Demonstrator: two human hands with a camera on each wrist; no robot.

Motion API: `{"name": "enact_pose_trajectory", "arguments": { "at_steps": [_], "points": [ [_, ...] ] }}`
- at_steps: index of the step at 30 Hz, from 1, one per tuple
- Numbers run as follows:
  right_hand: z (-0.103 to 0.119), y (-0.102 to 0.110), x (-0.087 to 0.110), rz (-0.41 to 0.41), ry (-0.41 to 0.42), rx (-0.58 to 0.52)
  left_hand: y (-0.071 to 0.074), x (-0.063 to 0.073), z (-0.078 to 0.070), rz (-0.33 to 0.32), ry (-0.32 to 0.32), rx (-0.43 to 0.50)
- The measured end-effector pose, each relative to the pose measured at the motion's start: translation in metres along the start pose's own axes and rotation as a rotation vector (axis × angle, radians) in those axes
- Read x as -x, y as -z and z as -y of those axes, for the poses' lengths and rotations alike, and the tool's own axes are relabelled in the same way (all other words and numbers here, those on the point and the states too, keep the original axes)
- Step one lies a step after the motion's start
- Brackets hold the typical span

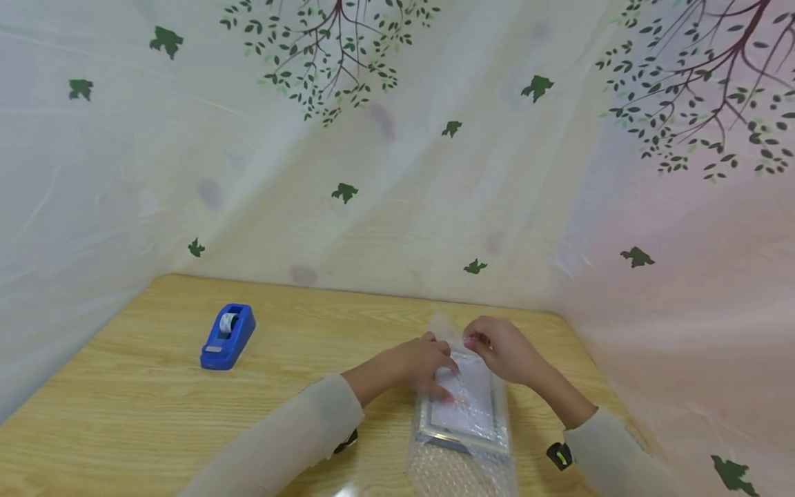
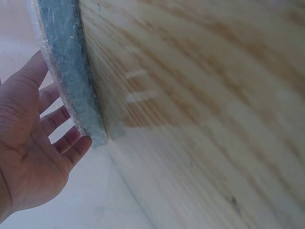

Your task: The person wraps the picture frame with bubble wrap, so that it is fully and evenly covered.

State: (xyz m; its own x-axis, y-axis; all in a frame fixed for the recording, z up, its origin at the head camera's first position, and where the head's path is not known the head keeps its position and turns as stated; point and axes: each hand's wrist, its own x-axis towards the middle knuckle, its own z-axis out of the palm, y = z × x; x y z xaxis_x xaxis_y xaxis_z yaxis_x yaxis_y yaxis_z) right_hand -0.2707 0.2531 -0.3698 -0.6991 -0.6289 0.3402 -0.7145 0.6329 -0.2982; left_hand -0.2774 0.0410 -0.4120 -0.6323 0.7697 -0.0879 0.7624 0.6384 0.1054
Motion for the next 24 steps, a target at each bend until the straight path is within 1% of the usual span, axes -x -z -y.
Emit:
{"name": "enact_pose_trajectory", "arguments": {
  "at_steps": [5, 9, 12, 17, 21, 24],
  "points": [
    [0.001, -0.013, 0.011, 0.005, 0.007, -0.021, -0.003, 0.001, 0.0, -0.008, 0.006, -0.013],
    [0.0, -0.021, 0.019, 0.021, -0.024, -0.062, -0.005, 0.001, 0.0, -0.018, 0.007, -0.024],
    [-0.001, -0.026, 0.025, 0.024, -0.048, -0.072, -0.007, 0.001, 0.001, -0.024, 0.0, -0.04],
    [-0.002, -0.035, 0.031, 0.01, -0.02, -0.03, -0.009, 0.002, 0.001, -0.019, -0.017, -0.064],
    [-0.001, -0.04, 0.035, -0.01, 0.014, -0.006, -0.005, 0.007, 0.0, 0.004, -0.023, -0.041],
    [0.001, -0.043, 0.035, -0.017, 0.019, 0.0, -0.004, 0.01, -0.001, 0.03, -0.025, -0.033]
  ]
}}
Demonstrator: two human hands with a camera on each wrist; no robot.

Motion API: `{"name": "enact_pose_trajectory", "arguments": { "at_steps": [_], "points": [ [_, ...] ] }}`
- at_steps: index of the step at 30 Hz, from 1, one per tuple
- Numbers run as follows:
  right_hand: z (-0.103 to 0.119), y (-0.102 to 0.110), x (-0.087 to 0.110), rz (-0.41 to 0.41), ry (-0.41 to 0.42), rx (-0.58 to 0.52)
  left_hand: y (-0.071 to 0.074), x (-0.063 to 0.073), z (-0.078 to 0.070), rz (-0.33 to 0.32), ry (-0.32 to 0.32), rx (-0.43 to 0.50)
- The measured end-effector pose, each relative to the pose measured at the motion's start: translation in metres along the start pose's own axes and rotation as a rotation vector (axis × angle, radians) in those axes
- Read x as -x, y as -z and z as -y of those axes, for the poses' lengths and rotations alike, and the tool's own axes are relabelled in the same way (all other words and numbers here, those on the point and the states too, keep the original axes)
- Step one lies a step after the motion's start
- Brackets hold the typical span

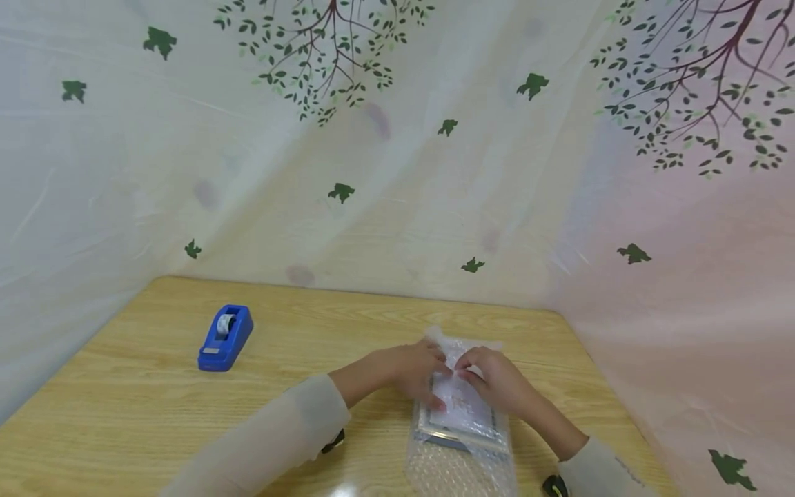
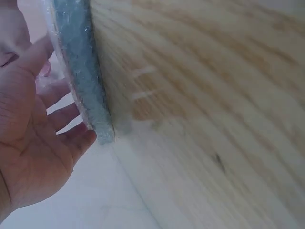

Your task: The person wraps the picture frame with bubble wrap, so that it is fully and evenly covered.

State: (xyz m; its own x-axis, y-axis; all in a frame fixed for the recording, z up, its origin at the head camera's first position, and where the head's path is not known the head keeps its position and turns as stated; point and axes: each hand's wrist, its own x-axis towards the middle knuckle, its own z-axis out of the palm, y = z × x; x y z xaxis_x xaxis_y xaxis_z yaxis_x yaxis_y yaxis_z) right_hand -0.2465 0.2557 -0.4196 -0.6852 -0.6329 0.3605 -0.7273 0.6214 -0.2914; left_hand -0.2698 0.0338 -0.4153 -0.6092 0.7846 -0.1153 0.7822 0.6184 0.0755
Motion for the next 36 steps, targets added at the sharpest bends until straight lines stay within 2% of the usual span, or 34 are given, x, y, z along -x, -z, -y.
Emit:
{"name": "enact_pose_trajectory", "arguments": {
  "at_steps": [7, 10, 15, 22, 28, 36],
  "points": [
    [0.004, -0.003, -0.001, 0.049, -0.044, 0.022, -0.003, 0.007, -0.004, 0.015, 0.057, 0.006],
    [0.005, -0.004, -0.002, 0.072, -0.046, 0.024, -0.004, 0.01, -0.007, -0.031, 0.063, -0.049],
    [0.006, -0.005, -0.003, 0.092, -0.041, 0.02, -0.006, 0.014, -0.011, -0.144, 0.063, -0.112],
    [0.005, -0.004, -0.007, 0.123, -0.002, 0.042, -0.006, 0.016, -0.012, -0.179, 0.084, -0.059],
    [0.005, -0.003, -0.01, 0.135, 0.021, 0.032, -0.006, 0.019, -0.013, -0.211, 0.083, -0.054],
    [0.011, -0.004, -0.01, 0.138, 0.026, 0.049, -0.006, 0.02, -0.016, -0.2, 0.111, -0.023]
  ]
}}
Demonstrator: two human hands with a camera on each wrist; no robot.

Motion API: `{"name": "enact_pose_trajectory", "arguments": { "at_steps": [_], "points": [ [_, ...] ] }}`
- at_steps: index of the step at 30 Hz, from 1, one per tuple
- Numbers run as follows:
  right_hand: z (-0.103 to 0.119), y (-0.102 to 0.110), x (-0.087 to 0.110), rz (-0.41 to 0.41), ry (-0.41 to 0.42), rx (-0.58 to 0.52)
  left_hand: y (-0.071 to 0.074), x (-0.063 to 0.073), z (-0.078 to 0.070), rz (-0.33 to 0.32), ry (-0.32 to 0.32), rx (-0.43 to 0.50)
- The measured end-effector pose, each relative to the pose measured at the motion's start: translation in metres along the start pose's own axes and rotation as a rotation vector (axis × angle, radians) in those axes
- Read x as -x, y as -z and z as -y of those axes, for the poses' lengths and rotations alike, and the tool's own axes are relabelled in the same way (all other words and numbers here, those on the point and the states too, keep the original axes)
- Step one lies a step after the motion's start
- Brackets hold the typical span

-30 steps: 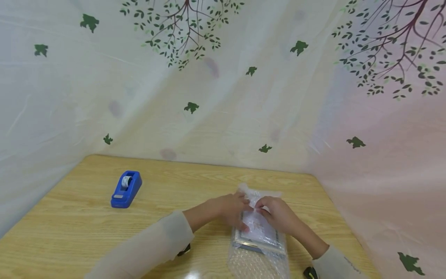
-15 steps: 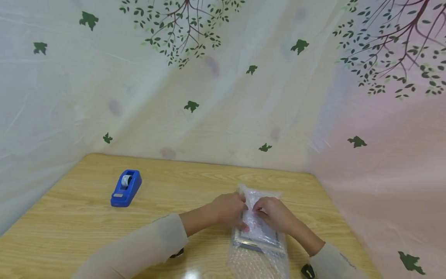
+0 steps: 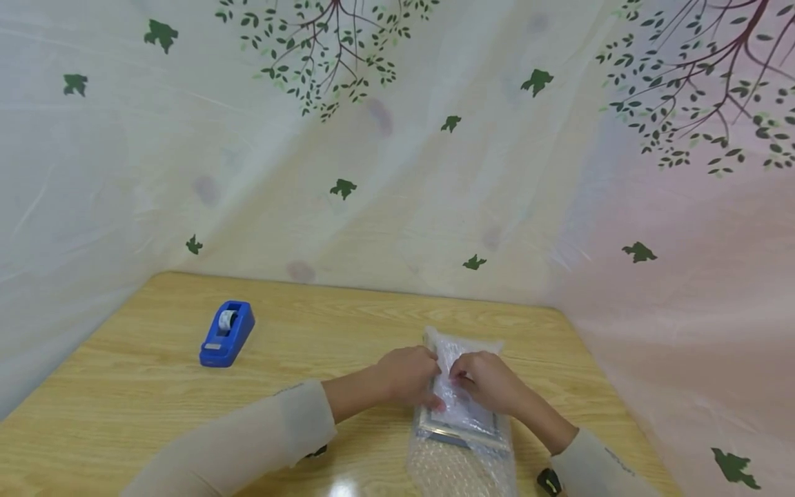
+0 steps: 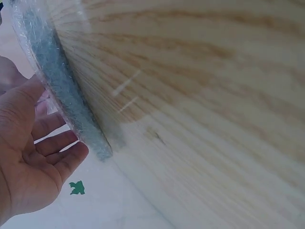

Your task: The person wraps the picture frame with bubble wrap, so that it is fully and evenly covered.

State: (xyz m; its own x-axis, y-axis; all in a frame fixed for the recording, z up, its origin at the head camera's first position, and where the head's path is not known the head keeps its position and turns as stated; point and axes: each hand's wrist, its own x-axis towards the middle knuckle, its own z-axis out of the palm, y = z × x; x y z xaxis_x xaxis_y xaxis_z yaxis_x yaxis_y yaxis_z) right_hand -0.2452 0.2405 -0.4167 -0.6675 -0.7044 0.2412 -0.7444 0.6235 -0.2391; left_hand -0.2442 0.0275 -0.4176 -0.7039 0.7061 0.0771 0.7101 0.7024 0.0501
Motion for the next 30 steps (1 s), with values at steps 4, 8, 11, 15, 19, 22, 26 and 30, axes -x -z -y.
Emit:
{"name": "enact_pose_trajectory", "arguments": {
  "at_steps": [4, 8, 11, 15, 19, 22, 26, 30],
  "points": [
    [0.004, -0.001, 0.002, 0.01, -0.018, 0.021, 0.002, 0.0, -0.001, 0.017, 0.002, 0.013],
    [0.006, -0.001, 0.003, 0.009, -0.013, 0.027, 0.004, 0.001, -0.002, 0.024, 0.009, 0.011],
    [0.008, 0.0, 0.002, 0.007, 0.007, 0.034, 0.005, 0.002, -0.001, 0.023, 0.01, 0.015],
    [0.011, 0.001, 0.002, 0.026, 0.025, 0.052, 0.006, 0.002, 0.001, 0.017, -0.005, 0.016],
    [0.01, 0.003, 0.003, 0.052, 0.077, 0.074, 0.006, 0.002, 0.003, 0.017, -0.031, -0.01],
    [0.008, 0.004, 0.005, 0.063, 0.131, 0.081, 0.006, 0.0, 0.005, 0.028, -0.047, -0.012],
    [0.006, 0.004, 0.008, 0.06, 0.172, 0.066, 0.011, -0.002, 0.011, 0.061, -0.046, 0.038],
    [0.008, 0.003, 0.009, 0.055, 0.166, 0.056, 0.021, -0.006, 0.022, 0.049, -0.037, 0.081]
  ]
}}
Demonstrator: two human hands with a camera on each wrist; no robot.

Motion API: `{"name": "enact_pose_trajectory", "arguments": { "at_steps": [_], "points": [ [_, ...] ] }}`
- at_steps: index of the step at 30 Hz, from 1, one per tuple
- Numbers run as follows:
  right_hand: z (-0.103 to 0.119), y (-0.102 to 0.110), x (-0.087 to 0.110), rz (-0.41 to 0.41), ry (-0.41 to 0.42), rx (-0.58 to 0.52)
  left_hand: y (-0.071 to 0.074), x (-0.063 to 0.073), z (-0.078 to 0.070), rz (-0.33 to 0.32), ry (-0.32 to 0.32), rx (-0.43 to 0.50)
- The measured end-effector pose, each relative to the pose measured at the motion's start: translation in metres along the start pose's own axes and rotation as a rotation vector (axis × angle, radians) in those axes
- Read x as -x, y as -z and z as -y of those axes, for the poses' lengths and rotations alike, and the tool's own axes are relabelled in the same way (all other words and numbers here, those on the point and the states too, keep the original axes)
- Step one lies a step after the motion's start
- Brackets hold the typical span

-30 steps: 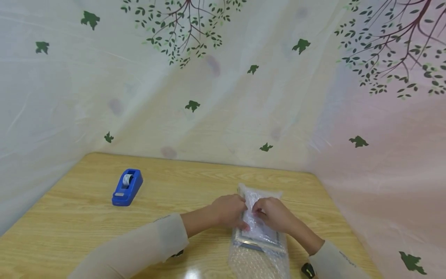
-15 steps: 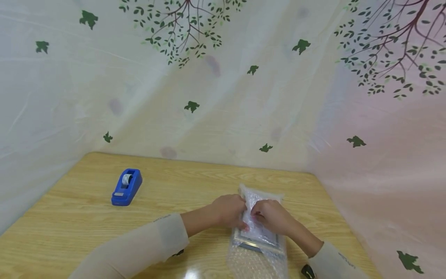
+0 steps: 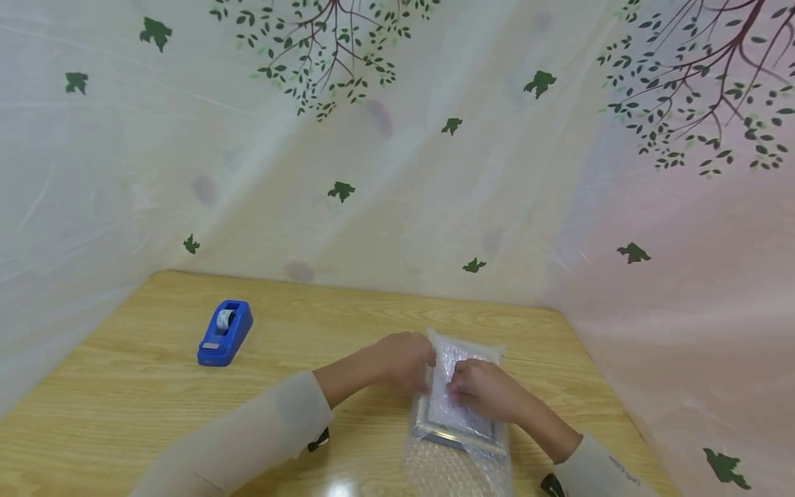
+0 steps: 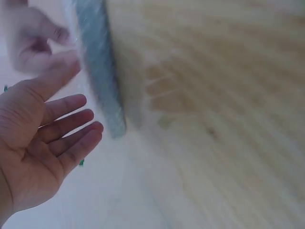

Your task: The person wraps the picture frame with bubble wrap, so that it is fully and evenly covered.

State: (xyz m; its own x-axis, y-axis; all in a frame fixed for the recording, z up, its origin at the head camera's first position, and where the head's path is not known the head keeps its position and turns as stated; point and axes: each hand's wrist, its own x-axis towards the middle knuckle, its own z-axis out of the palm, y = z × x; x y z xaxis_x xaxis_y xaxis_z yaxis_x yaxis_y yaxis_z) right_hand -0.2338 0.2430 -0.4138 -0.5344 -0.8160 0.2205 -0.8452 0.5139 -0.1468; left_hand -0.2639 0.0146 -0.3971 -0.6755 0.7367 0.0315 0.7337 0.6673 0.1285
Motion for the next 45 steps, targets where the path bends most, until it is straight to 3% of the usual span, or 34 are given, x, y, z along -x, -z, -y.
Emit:
{"name": "enact_pose_trajectory", "arguments": {
  "at_steps": [4, 7, 13, 18, 26, 35, 40, 45],
  "points": [
    [0.003, 0.001, 0.0, 0.009, -0.026, 0.008, 0.006, -0.01, 0.013, -0.072, 0.002, -0.006],
    [0.005, 0.001, 0.0, 0.015, -0.037, 0.013, 0.005, -0.016, 0.021, -0.091, 0.009, -0.019],
    [0.006, 0.0, -0.001, 0.023, -0.044, 0.033, -0.002, -0.024, 0.03, -0.029, -0.022, 0.054],
    [0.006, -0.001, 0.0, 0.018, -0.043, 0.034, -0.008, -0.026, 0.036, -0.034, -0.034, 0.13],
    [0.005, 0.0, 0.001, 0.003, -0.023, 0.031, -0.009, -0.025, 0.043, -0.073, -0.11, 0.117],
    [0.001, -0.001, 0.007, 0.005, -0.017, -0.006, -0.005, -0.026, 0.044, -0.047, -0.224, 0.107],
    [-0.005, 0.0, 0.013, 0.058, -0.026, -0.039, -0.003, -0.025, 0.044, -0.036, -0.245, 0.112],
    [-0.007, 0.001, 0.019, 0.124, -0.1, -0.088, 0.0, -0.025, 0.041, 0.005, -0.254, 0.079]
  ]
}}
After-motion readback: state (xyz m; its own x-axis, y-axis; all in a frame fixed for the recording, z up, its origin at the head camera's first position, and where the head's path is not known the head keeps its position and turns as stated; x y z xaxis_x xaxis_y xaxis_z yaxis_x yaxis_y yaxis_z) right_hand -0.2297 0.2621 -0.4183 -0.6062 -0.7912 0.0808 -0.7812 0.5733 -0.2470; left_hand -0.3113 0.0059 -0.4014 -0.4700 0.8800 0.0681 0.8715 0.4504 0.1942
